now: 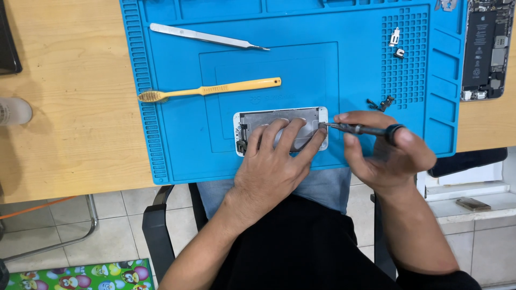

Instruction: Technician detaching small internal components and screws from a smartphone screen assembly using a precision screwdriver.

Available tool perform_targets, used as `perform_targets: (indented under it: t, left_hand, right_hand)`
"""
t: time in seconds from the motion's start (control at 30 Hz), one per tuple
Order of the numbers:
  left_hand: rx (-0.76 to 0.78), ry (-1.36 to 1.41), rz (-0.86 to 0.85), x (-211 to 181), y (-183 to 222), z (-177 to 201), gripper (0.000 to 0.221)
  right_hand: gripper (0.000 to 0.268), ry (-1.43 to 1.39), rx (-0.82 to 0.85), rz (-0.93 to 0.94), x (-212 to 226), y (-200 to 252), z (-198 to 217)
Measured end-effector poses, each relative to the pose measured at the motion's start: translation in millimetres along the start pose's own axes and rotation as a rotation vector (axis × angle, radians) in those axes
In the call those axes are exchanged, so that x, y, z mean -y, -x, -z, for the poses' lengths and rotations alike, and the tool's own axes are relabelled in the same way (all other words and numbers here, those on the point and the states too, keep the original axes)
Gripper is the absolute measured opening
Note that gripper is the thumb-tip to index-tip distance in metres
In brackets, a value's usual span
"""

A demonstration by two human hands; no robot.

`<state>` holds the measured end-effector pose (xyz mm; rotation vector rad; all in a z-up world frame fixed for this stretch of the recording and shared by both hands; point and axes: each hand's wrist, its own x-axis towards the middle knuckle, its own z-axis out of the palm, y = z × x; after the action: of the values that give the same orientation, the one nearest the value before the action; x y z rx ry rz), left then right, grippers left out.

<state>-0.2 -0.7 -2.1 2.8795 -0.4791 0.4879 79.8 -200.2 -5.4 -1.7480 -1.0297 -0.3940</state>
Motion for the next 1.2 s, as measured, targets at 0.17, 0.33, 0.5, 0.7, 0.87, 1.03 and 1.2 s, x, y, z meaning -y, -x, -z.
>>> perform_targets:
  t: [0.17,0.33,0.5,0.7,0.87,1.03,1.2]
  left_hand:
    - [-0.004,0.008,0.006,0,1,-1,0.048]
    - [-0.011,-0.023,0.017,0,-1,3,0.050]
    - [0.011,0.003,0.014,1,1,1,0.053]
    - [-0.008,0.006,0.014,0,1,-1,0.052]
    - [0.005,-0.012,0.013,0,-1,2,0.055]
    - [-0.021,-0.022,0.014,-1,-1,0,0.045]
    - [-0.047,-0.041,0.005,-2,-1,0,0.047]
  right_hand:
    - [0.079,0.135,0.232,0.048,0,-6,20]
    - [0.072,0.009,0.261,-0.056,-1,-23,23]
    - [0.080,0.109,0.193,0.073,-9,-19,18]
    - [0.074,0.029,0.235,0.035,-2,-24,17]
    - [0.077,0.074,0.207,0.048,-1,-31,15]
    - [0.082,0.055,0.234,-0.047,-5,-15,21]
    - [0.087,0.124,0.214,0.040,-9,-13,15]
